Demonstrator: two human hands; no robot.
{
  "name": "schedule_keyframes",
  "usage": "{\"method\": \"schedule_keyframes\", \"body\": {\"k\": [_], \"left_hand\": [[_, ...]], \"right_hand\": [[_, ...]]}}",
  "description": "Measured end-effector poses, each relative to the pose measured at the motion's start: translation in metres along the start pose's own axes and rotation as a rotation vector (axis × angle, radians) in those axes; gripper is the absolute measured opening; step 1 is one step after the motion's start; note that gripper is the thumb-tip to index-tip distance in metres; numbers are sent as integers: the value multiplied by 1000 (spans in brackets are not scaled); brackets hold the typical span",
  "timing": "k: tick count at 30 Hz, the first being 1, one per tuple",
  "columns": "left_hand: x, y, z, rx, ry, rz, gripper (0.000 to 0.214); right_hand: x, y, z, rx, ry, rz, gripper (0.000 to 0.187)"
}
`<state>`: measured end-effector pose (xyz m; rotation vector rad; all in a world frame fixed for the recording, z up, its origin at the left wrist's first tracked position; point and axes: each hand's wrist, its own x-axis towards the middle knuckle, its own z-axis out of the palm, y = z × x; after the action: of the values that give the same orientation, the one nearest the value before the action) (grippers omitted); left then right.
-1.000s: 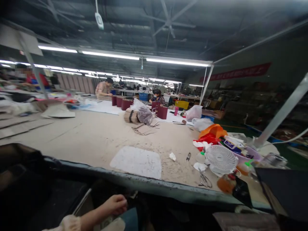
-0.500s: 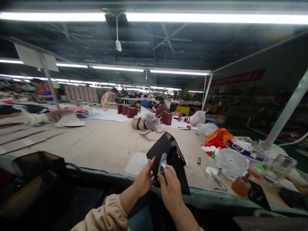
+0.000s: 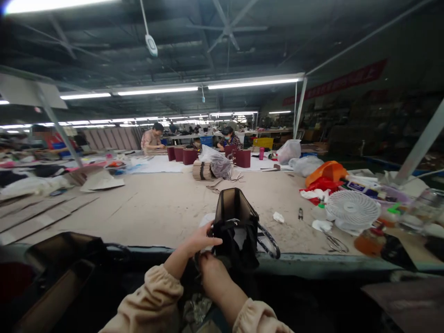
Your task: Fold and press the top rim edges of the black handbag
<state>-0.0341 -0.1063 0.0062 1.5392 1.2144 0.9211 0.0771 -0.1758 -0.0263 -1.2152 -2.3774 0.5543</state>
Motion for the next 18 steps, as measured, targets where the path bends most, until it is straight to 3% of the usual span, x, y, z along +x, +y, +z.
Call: {"method": "schedule_keyframes", "body": {"k": [3,5,8,10,12,13,15,18], "left_hand": [[9,-1,4,282,76,54,68],[14,-3,7,424,114,78,60],[18,-8,9,543,131,85,55],[21,-10,7,585,132,89,54],[25,-10,2,607,105,94,53],[27,-9,-1,612,82,99,51],[31,-5,-9,611,32,113,45],[35,1,-23,604,-26,106,34]], "right_hand": [[-16,-3,-11,-66,-50,-17,30],[-28,-1,-26,-101,28,-31,29],[-45,21,-60,-126,361,10,32],[-53,52,-83,-221,601,91,36],[-59,91,-99,-308,742,227,44],[-61,111,-103,-330,754,310,50],[-63,142,-105,-269,651,472,63],[-62,149,-98,-14,359,540,62]]}}
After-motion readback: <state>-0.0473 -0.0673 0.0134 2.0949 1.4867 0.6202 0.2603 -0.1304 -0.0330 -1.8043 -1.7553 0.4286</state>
